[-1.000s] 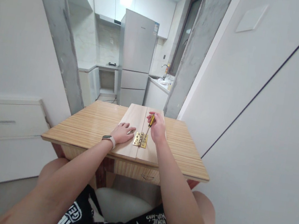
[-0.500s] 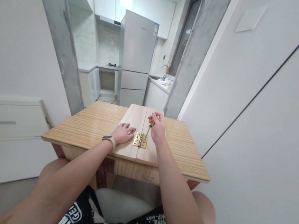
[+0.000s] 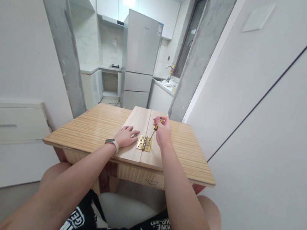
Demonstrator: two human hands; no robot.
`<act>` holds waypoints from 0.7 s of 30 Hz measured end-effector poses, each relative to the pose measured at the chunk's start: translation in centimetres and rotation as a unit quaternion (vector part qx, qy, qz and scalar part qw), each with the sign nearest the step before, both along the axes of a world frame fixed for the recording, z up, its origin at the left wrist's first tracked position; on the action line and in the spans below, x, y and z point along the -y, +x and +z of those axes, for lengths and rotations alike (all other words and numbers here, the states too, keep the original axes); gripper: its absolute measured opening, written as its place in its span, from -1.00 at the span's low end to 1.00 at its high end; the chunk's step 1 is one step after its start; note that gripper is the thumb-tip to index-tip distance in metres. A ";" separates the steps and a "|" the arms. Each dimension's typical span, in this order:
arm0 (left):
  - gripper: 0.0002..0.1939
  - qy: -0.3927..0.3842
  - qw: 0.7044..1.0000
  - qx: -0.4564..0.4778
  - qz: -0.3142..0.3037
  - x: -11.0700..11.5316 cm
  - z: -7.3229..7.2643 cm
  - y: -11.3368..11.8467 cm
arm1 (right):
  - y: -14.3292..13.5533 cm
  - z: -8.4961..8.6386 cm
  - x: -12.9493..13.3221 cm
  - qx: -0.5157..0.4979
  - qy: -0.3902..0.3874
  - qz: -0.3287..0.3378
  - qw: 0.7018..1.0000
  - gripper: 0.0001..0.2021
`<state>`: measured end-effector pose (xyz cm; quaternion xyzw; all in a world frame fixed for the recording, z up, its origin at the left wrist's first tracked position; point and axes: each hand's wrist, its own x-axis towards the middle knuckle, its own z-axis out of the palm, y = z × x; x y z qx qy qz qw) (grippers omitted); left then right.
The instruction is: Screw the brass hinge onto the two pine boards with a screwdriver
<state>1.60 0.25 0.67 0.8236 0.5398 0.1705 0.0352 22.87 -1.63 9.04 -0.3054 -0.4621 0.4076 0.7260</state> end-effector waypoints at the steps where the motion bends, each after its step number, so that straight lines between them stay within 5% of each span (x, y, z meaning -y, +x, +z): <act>1: -0.47 0.000 1.000 0.000 0.000 0.0 0.0 0.0 | 0.0 0.1 0.1 0.008 0.002 0.002 1.000 -0.53; 8: -0.48 0.002 1.000 -0.001 -0.001 0.1 0.1 0.0 | 0.1 0.5 0.6 0.005 0.005 0.063 0.998 -0.70; 21: -0.47 -0.004 1.000 0.002 0.000 0.2 0.3 0.2 | -0.6 -0.6 -0.3 0.013 -0.009 0.007 1.000 -0.56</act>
